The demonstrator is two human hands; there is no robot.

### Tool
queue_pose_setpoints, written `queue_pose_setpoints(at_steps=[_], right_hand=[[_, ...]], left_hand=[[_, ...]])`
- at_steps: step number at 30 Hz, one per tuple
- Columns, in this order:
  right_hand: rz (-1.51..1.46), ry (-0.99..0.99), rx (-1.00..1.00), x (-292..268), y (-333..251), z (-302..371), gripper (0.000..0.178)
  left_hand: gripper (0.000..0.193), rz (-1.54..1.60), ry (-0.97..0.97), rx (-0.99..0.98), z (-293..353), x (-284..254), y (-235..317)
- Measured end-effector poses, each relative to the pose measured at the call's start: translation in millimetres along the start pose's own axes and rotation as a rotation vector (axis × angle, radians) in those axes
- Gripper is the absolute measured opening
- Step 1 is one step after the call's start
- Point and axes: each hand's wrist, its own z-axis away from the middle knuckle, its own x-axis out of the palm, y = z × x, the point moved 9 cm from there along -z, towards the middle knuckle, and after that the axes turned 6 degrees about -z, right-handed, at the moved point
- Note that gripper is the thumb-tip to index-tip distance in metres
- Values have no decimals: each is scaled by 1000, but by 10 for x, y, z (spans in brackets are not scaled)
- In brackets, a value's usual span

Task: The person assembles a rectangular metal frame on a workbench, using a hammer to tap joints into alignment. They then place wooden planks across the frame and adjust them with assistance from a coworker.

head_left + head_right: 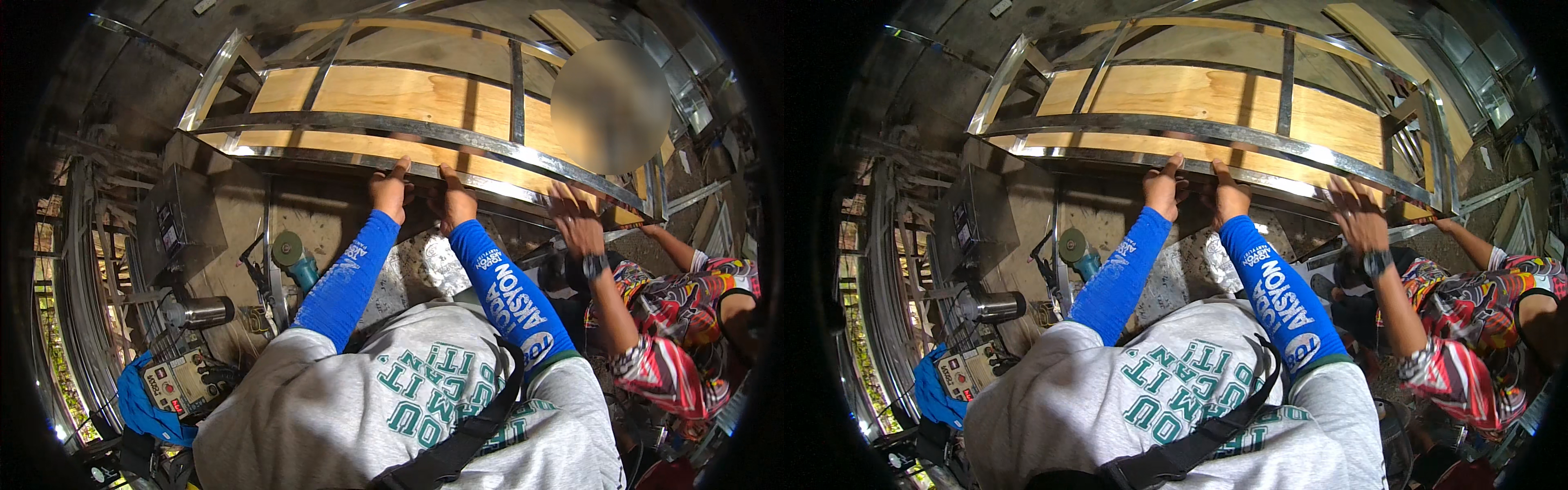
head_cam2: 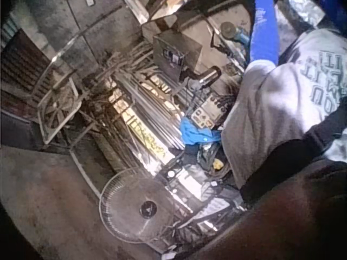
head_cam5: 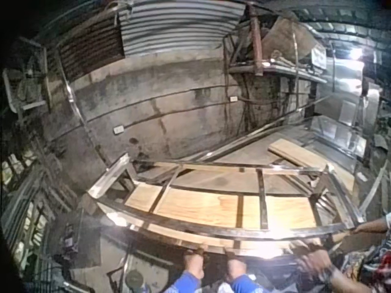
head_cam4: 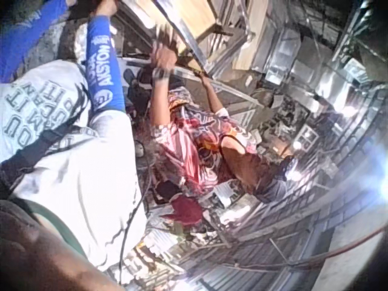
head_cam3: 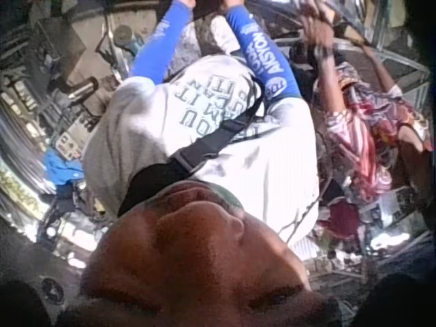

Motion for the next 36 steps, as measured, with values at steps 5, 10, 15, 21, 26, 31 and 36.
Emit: queue_pose_setpoints(at_steps=[5, 10, 15, 21, 26, 31, 36], right_hand=[[227, -326, 33, -107, 56, -5, 36], [635, -509, 13, -978, 302, 143, 32], [612, -218, 191, -2510, 668, 215, 33], [455, -88, 320, -3304, 897, 381, 30], [631, -166, 245, -3132, 860, 438, 34], [964, -246, 114, -2853, 678, 440, 47], [1059, -201, 10, -3117, 745, 417, 49]], left_hand=[[36, 12, -31, -9, -34, 64, -87], [33, 38, -2, -46, 46, 82, -75], [32, 102, -12, -62, 34, 121, -43], [29, 126, 58, -41, 27, 110, -57], [30, 93, 64, -56, -84, 93, -149], [33, 151, 102, -28, -21, 137, -76], [32, 75, 14, -10, -113, 402, -146]])
